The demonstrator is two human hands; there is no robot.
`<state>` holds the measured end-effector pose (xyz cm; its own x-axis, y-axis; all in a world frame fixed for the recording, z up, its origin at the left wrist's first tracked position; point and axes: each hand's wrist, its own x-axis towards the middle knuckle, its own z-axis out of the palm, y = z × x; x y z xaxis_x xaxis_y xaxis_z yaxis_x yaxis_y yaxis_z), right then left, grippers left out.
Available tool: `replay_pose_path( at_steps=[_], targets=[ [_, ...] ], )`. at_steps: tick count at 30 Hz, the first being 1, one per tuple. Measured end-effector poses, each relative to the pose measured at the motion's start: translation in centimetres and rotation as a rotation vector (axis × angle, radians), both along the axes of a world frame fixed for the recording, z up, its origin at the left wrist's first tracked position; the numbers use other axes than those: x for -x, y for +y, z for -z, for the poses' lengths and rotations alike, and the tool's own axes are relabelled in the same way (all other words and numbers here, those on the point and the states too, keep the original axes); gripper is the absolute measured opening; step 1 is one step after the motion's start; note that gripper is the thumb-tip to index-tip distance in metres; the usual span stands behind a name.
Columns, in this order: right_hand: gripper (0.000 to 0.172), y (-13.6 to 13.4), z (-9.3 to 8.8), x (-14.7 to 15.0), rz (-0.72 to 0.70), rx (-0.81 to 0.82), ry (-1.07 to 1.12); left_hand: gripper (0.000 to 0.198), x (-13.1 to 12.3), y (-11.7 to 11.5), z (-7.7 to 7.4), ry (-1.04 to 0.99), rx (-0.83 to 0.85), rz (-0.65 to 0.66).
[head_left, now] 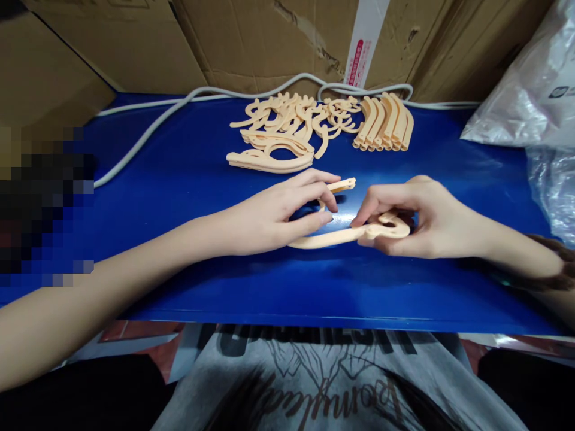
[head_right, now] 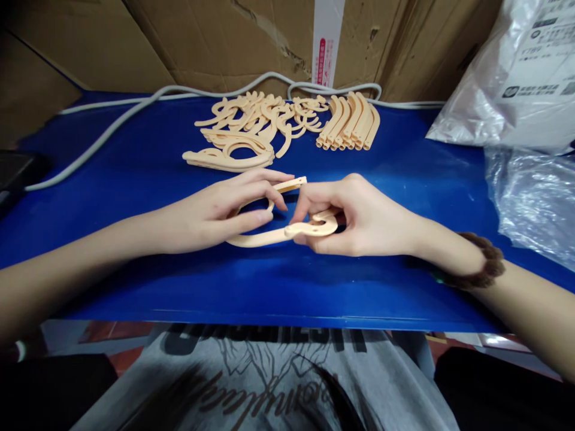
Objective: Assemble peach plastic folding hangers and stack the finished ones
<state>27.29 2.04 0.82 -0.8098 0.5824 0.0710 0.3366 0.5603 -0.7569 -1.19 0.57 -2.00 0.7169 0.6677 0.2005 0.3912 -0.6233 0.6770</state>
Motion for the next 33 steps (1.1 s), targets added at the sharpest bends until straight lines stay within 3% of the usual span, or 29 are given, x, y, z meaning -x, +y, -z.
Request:
replay_pose_path(
  at_steps=[3,7,18,23,29,33],
  targets=[
    [0.008,0.1,0.4,0.0,-0.084,0.007,-0.011,0.018,0.2,0.3,0.1,0.057,-0.068,0.033],
    [0.008,0.2,0.5,-0.1,-0.097,-0.024,-0.01,0.026,0.4,0.6,0.3,0.051,-0.138,0.051],
    [0.006,0.4,0.2,-0.3,-0.078,-0.107,-0.134,0.032,0.3,0.9,0.1,-0.061,-0.162,-0.109],
    [0.016,0.3,0.4,-0.5,-0.097,-0.255,-0.198,0.039,0.3,0.6,0.0,-0.067,-0.101,-0.166],
    [0.061,0.8,0.4,-0.7,0.033,-0.407,-0.235,0.049,0.4,0.5,-0.1,0.079,-0.346,-0.192],
    [0.066,1.7,0.3,-1.1,0.143,-0.516,-0.318,0.053,0.5,0.2,-0.2,0.173,-0.43,-0.231]
  ],
)
